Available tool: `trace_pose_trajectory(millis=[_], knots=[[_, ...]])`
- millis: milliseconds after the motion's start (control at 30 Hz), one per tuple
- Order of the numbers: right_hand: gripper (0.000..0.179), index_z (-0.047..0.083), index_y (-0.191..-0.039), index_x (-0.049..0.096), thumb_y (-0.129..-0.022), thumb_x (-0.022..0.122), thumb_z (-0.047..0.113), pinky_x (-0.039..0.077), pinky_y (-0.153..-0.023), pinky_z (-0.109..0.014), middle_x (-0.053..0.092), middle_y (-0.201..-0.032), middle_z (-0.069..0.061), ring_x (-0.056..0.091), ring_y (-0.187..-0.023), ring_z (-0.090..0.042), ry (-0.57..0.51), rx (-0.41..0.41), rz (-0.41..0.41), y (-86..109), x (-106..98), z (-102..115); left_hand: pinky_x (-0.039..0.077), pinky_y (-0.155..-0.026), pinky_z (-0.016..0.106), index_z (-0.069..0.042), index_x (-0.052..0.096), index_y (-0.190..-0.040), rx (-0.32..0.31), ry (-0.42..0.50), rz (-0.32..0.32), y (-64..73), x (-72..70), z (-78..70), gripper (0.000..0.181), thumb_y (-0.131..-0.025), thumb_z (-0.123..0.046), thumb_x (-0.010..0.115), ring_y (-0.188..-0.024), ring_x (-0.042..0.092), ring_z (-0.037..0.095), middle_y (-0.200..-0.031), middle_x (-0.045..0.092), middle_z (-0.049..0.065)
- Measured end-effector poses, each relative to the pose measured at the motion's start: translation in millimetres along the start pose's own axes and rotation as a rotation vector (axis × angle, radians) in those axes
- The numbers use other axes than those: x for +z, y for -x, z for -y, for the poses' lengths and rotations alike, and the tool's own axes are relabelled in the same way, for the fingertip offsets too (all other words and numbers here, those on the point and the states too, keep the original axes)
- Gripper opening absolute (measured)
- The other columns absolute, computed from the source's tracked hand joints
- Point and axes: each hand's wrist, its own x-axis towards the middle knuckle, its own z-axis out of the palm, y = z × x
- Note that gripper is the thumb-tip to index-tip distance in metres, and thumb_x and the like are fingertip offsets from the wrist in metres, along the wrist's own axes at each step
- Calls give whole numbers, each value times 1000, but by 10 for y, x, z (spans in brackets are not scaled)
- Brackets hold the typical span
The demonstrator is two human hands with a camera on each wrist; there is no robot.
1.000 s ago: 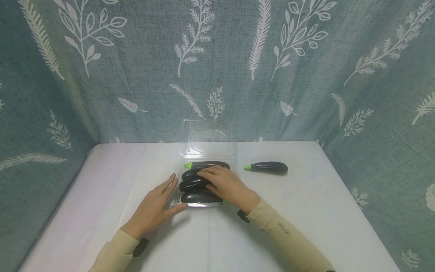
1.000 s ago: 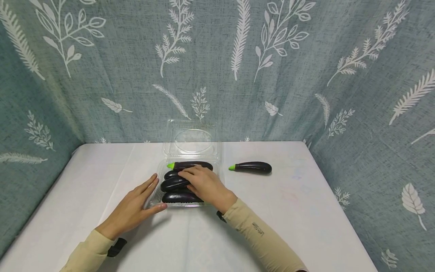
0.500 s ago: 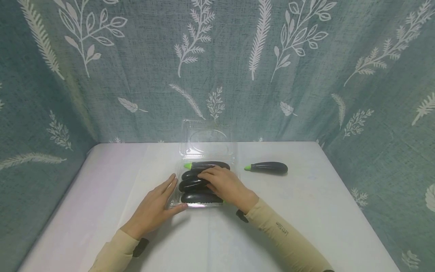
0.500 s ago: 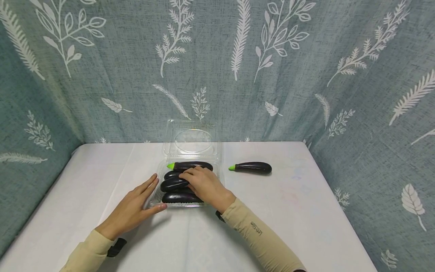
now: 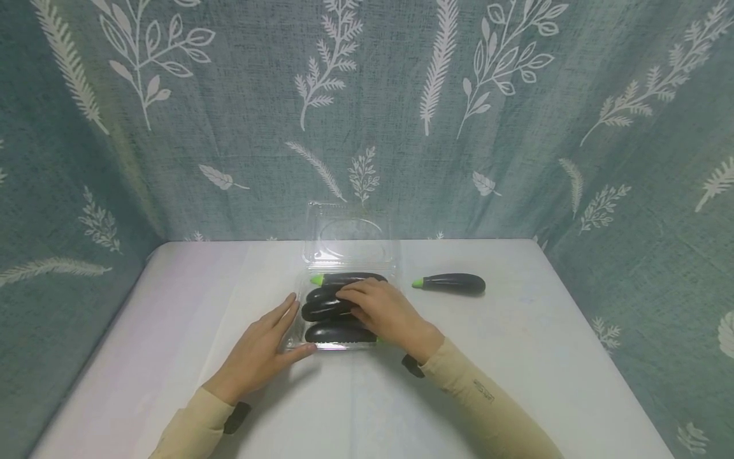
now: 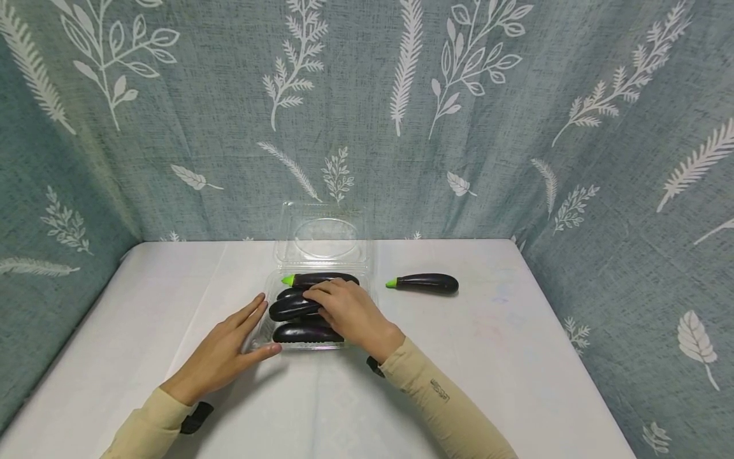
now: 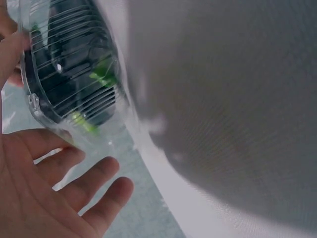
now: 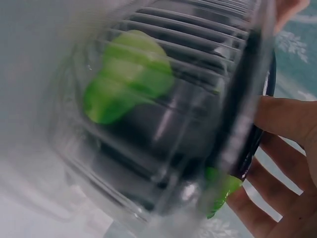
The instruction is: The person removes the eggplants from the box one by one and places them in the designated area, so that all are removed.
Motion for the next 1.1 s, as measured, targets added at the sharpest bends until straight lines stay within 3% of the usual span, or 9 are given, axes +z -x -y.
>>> trace_pose_trajectory(millis=[400,1100], knots=[[43,10,-128,69,-87,80,6,50,-103,-35,69,-126,-5,65,-115,-23,-27,-28,-205,119,-329,-59,38,-111,59,2,39,-153,-1,-3,0,-21,-27,-17,94,-90,-61,68,-139,43,44,-162,34,16],[46,8,-129,69,-85,81,2,51,-103,-36,68,-129,-5,64,-119,-23,5,33,-277,403,-663,-240,37,-113,58,3,40,-153,-2,-3,7,-11,-18,-15,95,-89,-62,68,-140,42,43,-161,34,17]])
